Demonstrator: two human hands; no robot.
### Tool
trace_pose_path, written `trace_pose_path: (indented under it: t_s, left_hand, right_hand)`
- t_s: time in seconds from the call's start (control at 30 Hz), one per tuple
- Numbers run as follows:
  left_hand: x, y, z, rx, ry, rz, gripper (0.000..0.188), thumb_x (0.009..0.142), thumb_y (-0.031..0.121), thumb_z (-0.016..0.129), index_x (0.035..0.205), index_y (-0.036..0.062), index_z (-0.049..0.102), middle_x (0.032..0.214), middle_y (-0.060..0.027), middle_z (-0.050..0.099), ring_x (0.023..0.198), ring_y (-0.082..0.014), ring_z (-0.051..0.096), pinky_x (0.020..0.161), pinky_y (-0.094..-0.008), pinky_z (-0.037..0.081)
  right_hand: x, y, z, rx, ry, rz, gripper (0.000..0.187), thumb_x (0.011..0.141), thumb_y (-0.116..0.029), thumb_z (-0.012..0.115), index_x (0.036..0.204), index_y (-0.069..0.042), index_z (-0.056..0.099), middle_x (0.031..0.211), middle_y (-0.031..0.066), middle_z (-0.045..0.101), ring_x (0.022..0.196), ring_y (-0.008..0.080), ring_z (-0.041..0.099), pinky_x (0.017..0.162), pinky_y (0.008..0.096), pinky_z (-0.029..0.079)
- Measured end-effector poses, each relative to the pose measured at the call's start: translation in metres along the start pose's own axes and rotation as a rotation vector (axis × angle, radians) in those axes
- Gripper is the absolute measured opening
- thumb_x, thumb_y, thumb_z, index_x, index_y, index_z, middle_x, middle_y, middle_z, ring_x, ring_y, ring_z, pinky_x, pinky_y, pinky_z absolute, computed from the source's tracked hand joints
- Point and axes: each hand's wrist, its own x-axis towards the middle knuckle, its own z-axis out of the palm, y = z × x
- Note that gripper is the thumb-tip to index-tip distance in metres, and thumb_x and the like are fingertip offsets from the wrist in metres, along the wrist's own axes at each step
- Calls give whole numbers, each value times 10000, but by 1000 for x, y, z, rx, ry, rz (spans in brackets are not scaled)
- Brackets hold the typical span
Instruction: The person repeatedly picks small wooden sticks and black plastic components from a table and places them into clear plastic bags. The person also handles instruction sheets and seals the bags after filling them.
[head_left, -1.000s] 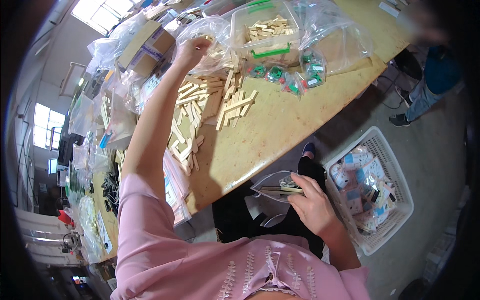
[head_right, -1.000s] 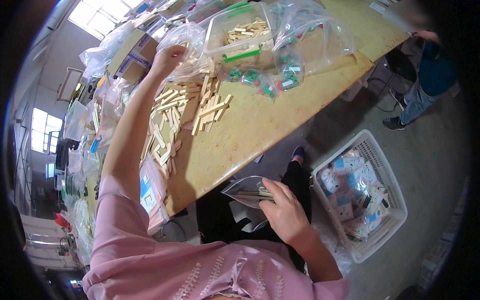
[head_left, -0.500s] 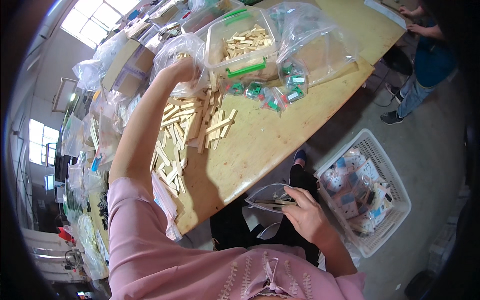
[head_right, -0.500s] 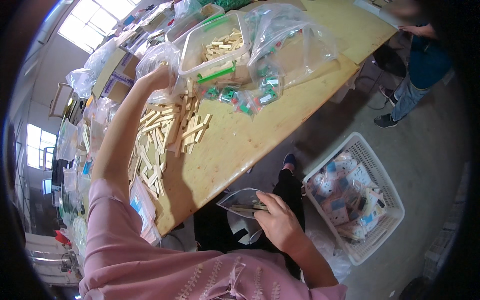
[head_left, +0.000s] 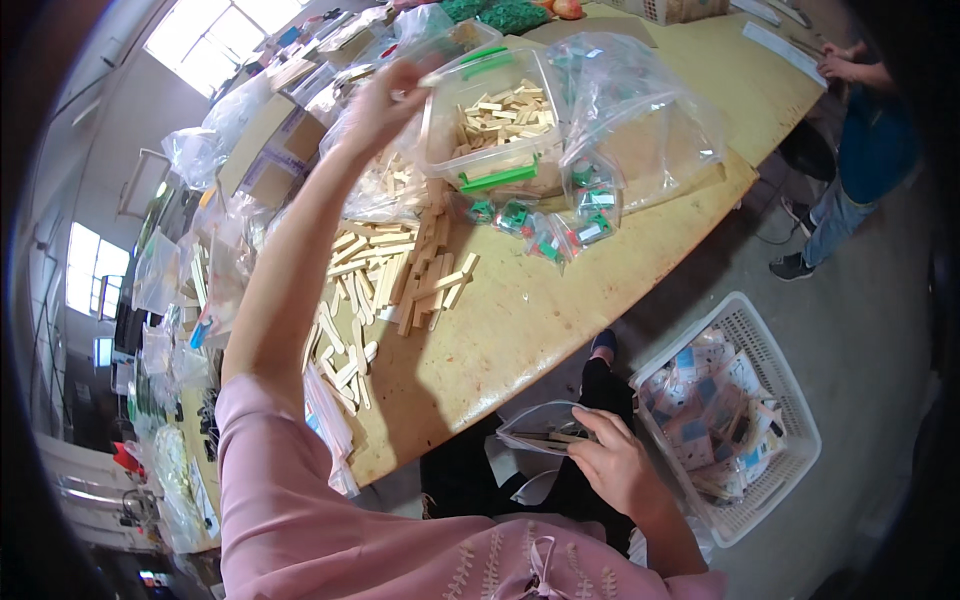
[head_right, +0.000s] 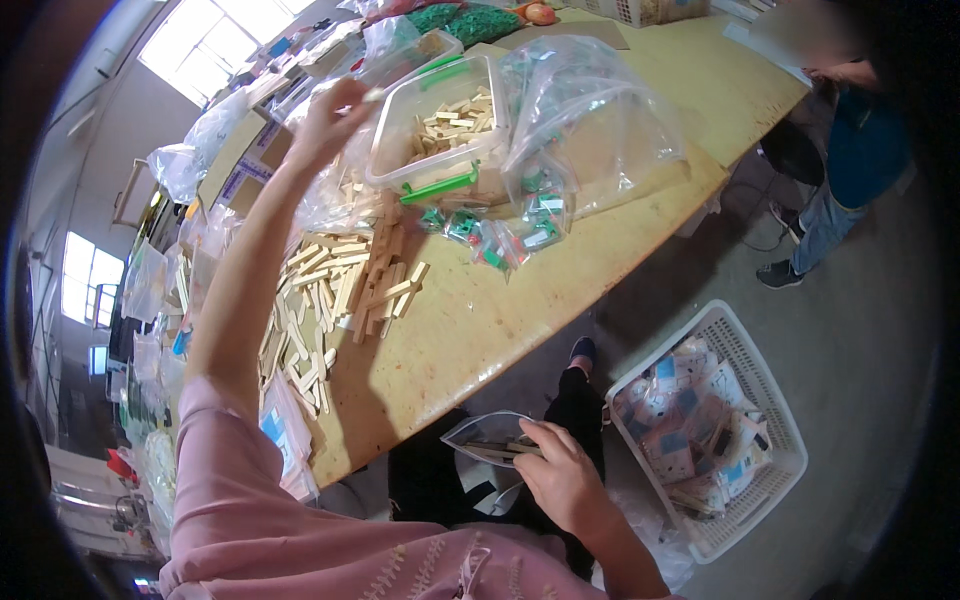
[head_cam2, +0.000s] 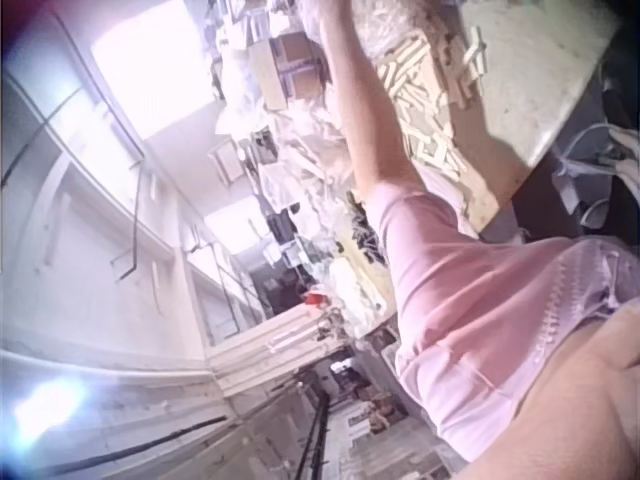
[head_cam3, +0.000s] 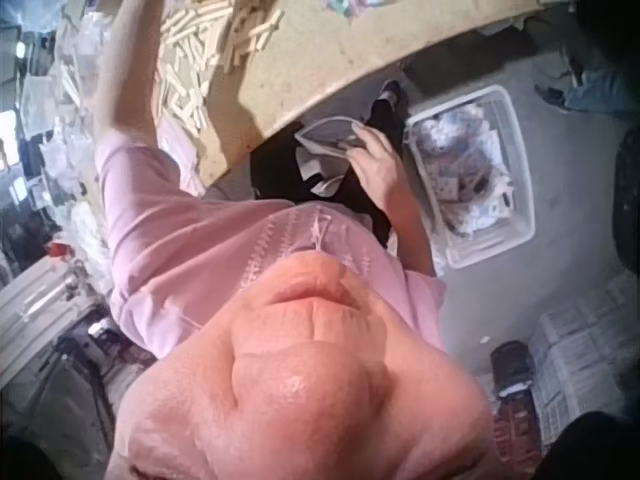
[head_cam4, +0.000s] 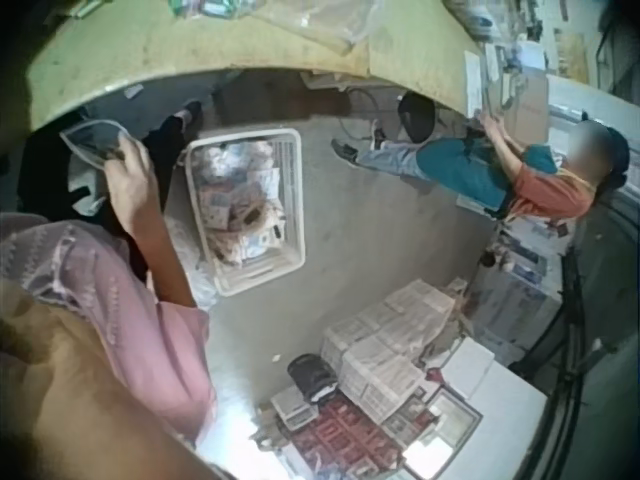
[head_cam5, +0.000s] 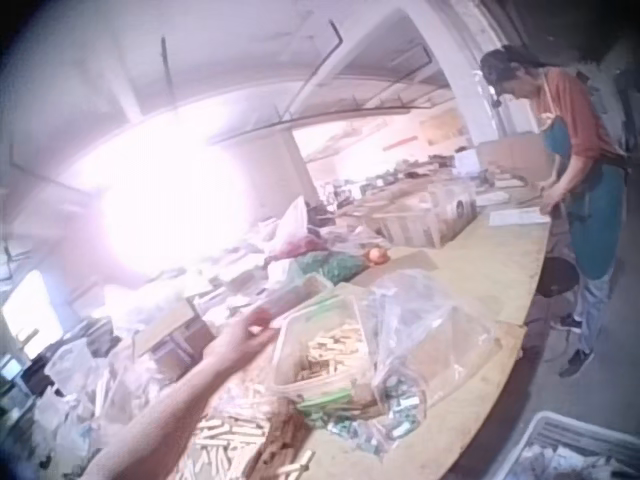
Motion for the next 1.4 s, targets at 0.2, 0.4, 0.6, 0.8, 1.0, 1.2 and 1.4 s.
trace_pose_path:
  t_s: [0.2,0.4,0.6,0.8,1.0,1.2,1.4]
  left_hand:
    - [22,9,78,361,-491,168,346,968,183,648,1296,75,664,1053,-189,769,940,-377,723,848,-417,574]
    - [21,14,90,268,-568,134,240,961,217,685,1161,102,755,1013,-172,767,907,-342,737,822,-415,573]
    - [25,16,100,160,-466,87,239,959,222,713,1147,84,764,945,-145,771,838,-303,737,779,-401,569]
    - [27,12,104,191,-484,85,244,985,272,707,1112,71,756,865,-119,744,793,-232,708,758,-374,560]
    - [25,14,79,-393,-198,-134,285,1063,293,637,1094,43,770,963,-18,769,823,-69,648,767,-258,532]
    - [-46,88,38,-929,-337,-12,260,1095,240,600,1211,45,727,933,20,698,765,-23,508,760,-197,456]
    - [-206,205,9,-372,-754,162,198,1013,206,695,1136,56,730,966,-83,766,892,-211,756,808,-341,589]
  right_hand:
    - [8,-5,-1,-7,-7,-9,145,825,-20,766,967,-12,735,1366,213,622,1265,401,596,1049,463,515]
    - [0,5,9,6,34,7,150,821,-3,768,967,-2,732,1353,225,628,1264,402,597,1043,459,520]
    - [6,-2,9,-7,-9,-7,129,841,-29,761,961,1,726,1354,227,628,1267,399,598,1050,462,514]
    - [1,-5,15,-16,-3,14,120,847,-42,761,958,-15,724,1353,214,632,1266,395,598,1052,461,512]
    - [-3,-8,15,-26,14,9,96,864,-46,747,953,-19,724,1348,214,636,1263,394,600,1045,460,517]
    - [-5,-20,-7,-110,130,10,94,859,-32,739,948,-13,720,1346,227,636,1267,408,600,1017,460,535]
    - [4,-33,-15,-106,149,-35,85,855,-16,744,934,7,724,1410,253,589,1337,405,554,1060,461,509]
